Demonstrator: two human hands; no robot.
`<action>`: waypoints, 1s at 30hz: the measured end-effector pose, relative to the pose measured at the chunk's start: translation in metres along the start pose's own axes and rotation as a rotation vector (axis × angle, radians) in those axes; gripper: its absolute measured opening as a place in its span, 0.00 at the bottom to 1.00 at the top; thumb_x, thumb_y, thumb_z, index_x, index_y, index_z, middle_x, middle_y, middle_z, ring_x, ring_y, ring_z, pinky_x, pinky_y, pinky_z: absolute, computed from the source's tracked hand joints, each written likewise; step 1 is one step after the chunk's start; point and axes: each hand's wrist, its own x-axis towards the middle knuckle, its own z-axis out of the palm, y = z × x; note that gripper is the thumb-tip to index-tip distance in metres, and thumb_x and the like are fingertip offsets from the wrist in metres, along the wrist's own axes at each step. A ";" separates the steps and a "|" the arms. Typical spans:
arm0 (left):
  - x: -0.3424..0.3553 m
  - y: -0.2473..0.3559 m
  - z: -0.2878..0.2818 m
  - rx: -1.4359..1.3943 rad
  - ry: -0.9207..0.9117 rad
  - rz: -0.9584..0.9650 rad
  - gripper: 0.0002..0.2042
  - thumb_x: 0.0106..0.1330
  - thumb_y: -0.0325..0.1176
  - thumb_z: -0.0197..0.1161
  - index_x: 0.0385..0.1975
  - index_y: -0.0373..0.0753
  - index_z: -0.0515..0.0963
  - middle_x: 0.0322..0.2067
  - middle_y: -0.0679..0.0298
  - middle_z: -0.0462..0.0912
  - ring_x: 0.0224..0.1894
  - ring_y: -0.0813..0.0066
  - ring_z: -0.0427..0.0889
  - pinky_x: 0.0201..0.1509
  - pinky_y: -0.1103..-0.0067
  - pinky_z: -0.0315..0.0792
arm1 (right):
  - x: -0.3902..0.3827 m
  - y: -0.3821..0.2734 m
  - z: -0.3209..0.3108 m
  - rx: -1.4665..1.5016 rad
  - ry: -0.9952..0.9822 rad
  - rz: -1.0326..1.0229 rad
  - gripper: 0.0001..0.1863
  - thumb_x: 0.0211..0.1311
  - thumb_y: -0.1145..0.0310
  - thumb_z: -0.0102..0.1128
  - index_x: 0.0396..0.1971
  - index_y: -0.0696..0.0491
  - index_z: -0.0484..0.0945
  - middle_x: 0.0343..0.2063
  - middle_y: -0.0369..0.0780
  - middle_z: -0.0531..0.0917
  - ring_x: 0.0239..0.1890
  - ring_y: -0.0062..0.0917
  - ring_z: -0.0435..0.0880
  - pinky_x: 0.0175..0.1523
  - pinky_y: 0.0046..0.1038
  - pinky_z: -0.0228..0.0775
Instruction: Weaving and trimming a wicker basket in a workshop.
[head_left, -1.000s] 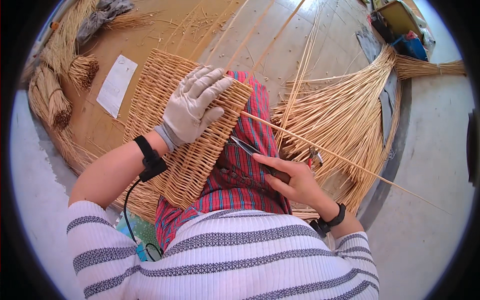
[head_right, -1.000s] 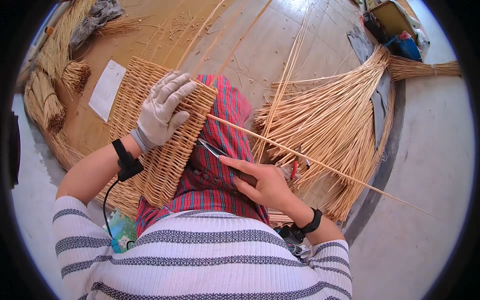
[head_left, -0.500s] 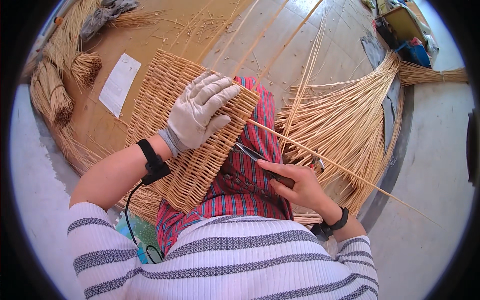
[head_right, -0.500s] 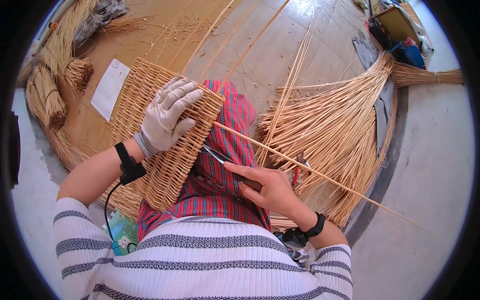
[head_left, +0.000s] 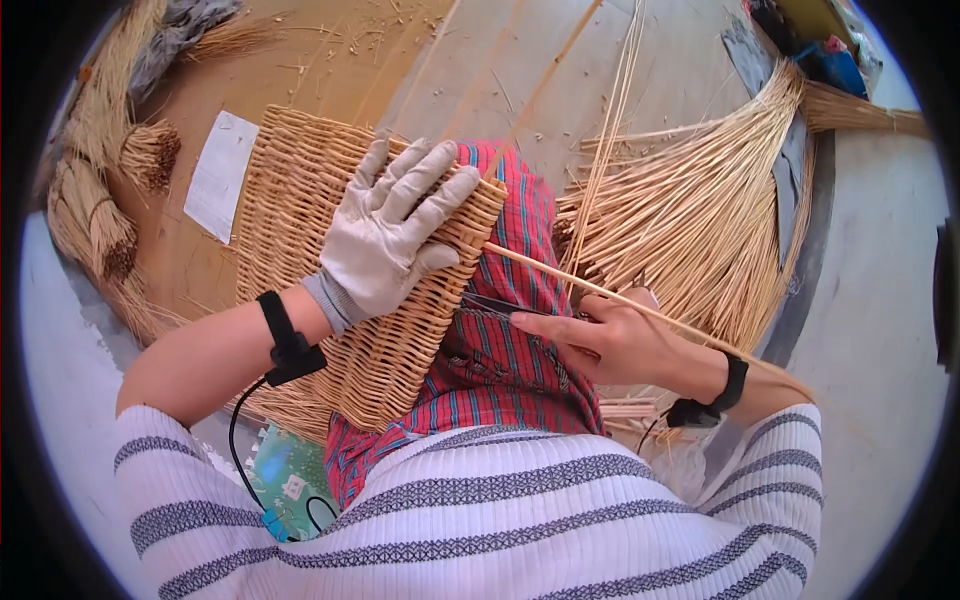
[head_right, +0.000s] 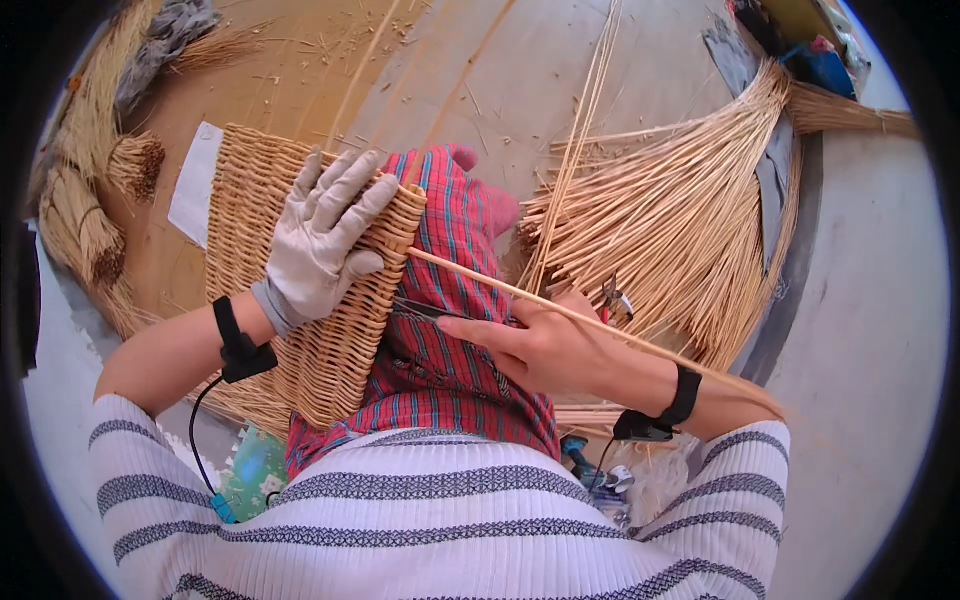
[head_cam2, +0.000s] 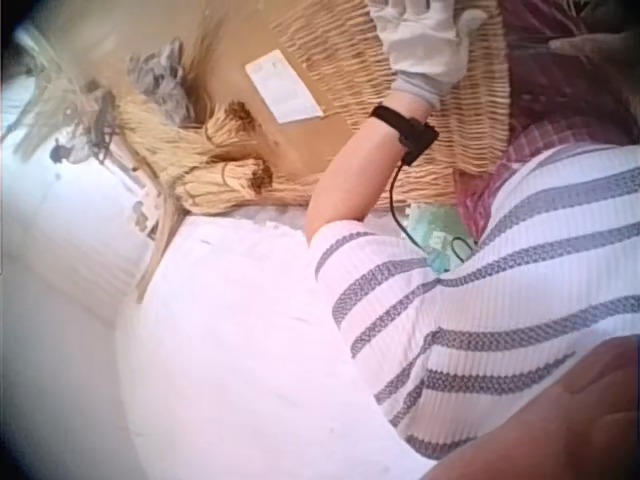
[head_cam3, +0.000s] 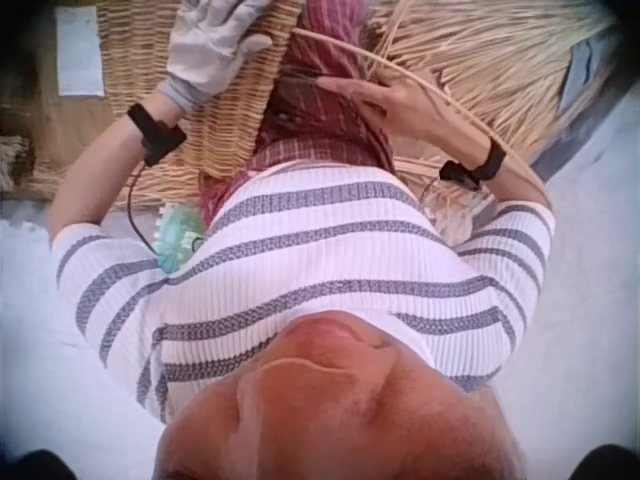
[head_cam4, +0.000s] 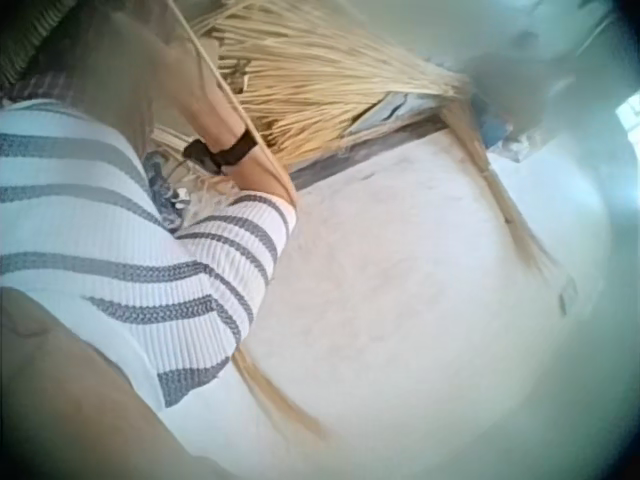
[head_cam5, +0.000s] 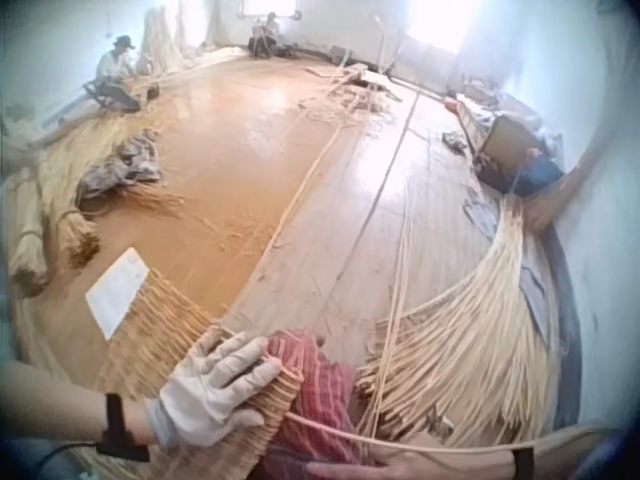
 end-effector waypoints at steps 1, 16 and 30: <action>0.000 -0.001 0.001 0.007 -0.004 -0.007 0.35 0.74 0.60 0.50 0.73 0.43 0.67 0.73 0.52 0.66 0.76 0.51 0.62 0.82 0.55 0.44 | 0.000 0.002 0.006 0.012 0.001 0.013 0.27 0.62 0.71 0.67 0.62 0.38 0.83 0.22 0.36 0.79 0.25 0.24 0.80 0.32 0.26 0.74; -0.003 -0.002 0.007 -0.063 -0.010 -0.025 0.35 0.69 0.58 0.56 0.74 0.49 0.66 0.74 0.56 0.64 0.76 0.53 0.62 0.83 0.53 0.44 | 0.010 0.016 0.037 1.008 -0.139 0.209 0.32 0.62 0.71 0.61 0.69 0.39 0.76 0.19 0.36 0.71 0.19 0.12 0.64 0.25 0.25 0.60; -0.001 0.006 0.006 -0.031 0.030 0.014 0.35 0.67 0.55 0.61 0.73 0.48 0.67 0.74 0.57 0.65 0.76 0.54 0.63 0.82 0.54 0.47 | 0.008 0.012 0.054 0.819 -0.035 -0.037 0.39 0.64 0.73 0.61 0.76 0.40 0.66 0.16 0.30 0.64 0.18 0.16 0.62 0.26 0.26 0.60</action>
